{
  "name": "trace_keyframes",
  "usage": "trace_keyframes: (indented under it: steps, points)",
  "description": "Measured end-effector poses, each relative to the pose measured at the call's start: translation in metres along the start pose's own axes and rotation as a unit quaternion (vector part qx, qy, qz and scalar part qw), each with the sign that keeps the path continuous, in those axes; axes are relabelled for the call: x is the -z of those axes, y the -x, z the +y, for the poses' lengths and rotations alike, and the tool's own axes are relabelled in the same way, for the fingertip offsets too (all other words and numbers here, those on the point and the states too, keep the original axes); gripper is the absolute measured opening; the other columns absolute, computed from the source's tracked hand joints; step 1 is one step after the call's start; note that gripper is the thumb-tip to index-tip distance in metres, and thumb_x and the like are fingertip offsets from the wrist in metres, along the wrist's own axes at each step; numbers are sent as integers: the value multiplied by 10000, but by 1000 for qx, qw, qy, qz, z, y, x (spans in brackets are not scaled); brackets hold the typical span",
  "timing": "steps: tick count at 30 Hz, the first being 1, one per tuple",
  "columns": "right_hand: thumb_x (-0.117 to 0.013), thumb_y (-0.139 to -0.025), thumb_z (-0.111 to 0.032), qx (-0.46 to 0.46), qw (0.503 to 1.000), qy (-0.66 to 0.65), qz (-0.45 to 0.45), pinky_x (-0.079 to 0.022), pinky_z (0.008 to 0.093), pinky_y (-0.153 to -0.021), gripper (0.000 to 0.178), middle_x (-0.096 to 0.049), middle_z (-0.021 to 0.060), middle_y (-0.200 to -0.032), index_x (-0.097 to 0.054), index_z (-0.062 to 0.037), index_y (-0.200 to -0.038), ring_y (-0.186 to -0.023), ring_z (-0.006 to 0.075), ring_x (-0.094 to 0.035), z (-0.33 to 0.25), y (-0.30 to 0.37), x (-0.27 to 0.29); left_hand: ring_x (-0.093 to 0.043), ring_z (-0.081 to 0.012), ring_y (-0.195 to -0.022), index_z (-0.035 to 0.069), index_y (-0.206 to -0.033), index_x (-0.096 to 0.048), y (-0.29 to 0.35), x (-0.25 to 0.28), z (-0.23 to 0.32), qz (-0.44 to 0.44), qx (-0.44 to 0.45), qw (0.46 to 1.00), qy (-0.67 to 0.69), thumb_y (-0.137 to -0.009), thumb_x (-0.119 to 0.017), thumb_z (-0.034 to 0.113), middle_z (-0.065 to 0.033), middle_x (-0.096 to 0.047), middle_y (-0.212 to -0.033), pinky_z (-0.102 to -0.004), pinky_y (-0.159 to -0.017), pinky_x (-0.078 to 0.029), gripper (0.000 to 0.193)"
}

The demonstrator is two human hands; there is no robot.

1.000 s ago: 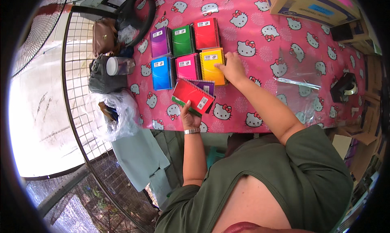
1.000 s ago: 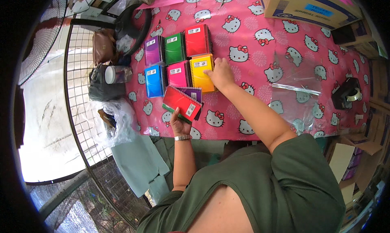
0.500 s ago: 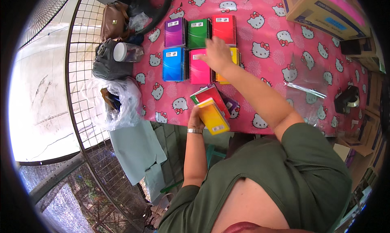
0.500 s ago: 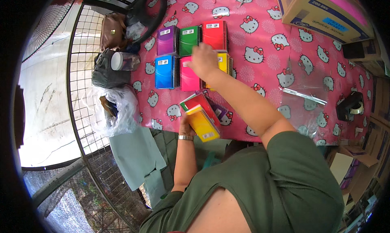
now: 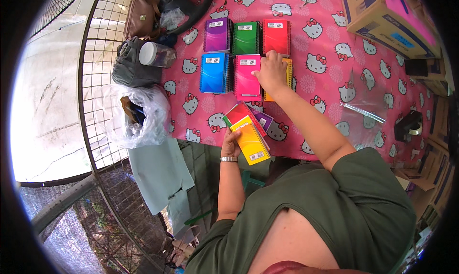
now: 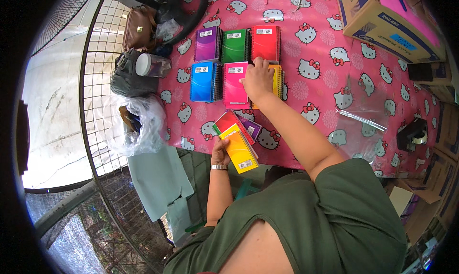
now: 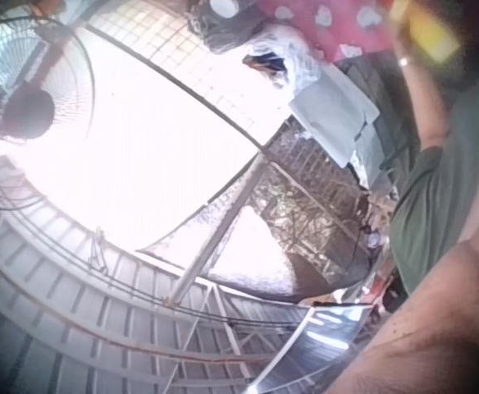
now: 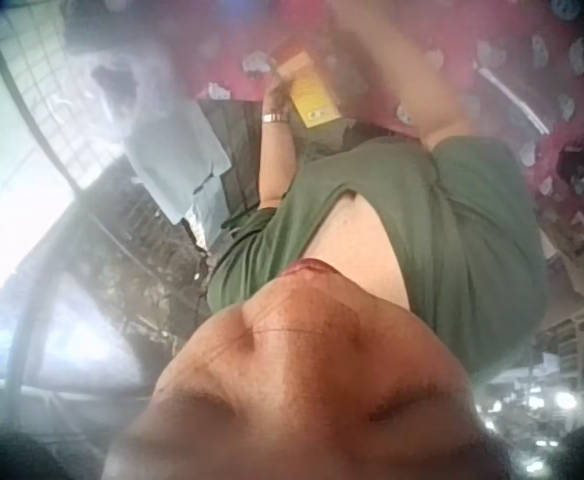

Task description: The person organizes small notebooks by color, gathers a stack of notebooks, and places them into a clear plastic adhesive bag.

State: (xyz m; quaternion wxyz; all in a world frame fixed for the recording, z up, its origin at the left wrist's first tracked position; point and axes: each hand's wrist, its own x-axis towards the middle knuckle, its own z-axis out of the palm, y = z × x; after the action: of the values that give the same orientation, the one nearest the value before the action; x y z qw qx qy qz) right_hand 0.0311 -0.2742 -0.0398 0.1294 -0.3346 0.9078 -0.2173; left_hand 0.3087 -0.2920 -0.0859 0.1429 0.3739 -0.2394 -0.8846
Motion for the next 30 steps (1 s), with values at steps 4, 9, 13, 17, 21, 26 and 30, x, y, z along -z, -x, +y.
trace_keyframes:
  steps: [4,9,13,17,21,26,30]
  points:
    - [-763,-706,-196,36,994,-89,58,-451,441,-833,456,-550,156,-1101,-551,-22,-1070,-1053,336,-518,-5,-6,-5,-607,-258,-1052,59,-1240,-478,-12,18,-10,40,5,999,29,-839,-680,182,-99,-602,-1157,-414,-899,-513,466]
    - [-697,-705,-88,242,913,-224,-238,-496,438,-766,394,-631,215,-912,-501,-35,-1043,-898,370,-625,-50,6,74,-550,-268,-1141,77,-1264,-468,-12,11,-13,31,-30,999,17,-885,-612,319,-96,-576,-1211,-443,-963,-459,472]
    - [-702,-701,-123,570,721,47,-391,-459,561,-857,452,-607,173,-1012,-543,-110,-1124,-1012,307,-590,-114,61,80,-434,-265,-1258,133,-1401,-365,-17,57,-26,68,-92,991,66,-851,-535,590,-66,-463,-1381,-475,-1037,-364,734]
    - [-741,-721,-229,170,974,-135,-60,-497,469,-859,551,-574,171,-1054,-470,8,-1138,-1027,346,-586,-109,6,13,-528,-286,-1154,80,-1317,-447,3,-4,-10,-64,-64,986,142,-797,-623,539,-105,-536,-1285,-474,-965,-449,715]
    - [-766,-728,-254,-82,964,-245,-64,-511,441,-826,640,-563,220,-1056,-395,41,-1158,-1005,383,-587,-99,-14,-34,-616,-272,-1028,36,-1201,-532,20,15,-35,57,4,998,39,-792,-683,332,-114,-623,-1140,-433,-902,-505,527]
    - [-726,-723,-103,-78,956,-283,4,-514,448,-801,621,-540,255,-1112,-353,19,-1205,-983,405,-591,-85,-12,-25,-642,-275,-976,4,-1165,-556,40,-27,-64,50,104,993,14,-780,-665,206,-137,-646,-1097,-419,-852,-531,448]
    - [-667,-683,-45,214,938,-221,-157,-512,453,-794,393,-624,197,-973,-557,9,-1056,-946,410,-607,-63,4,53,-642,-279,-977,5,-1164,-568,53,-45,-74,-3,136,989,61,-815,-630,292,-143,-653,-1082,-432,-851,-531,456]
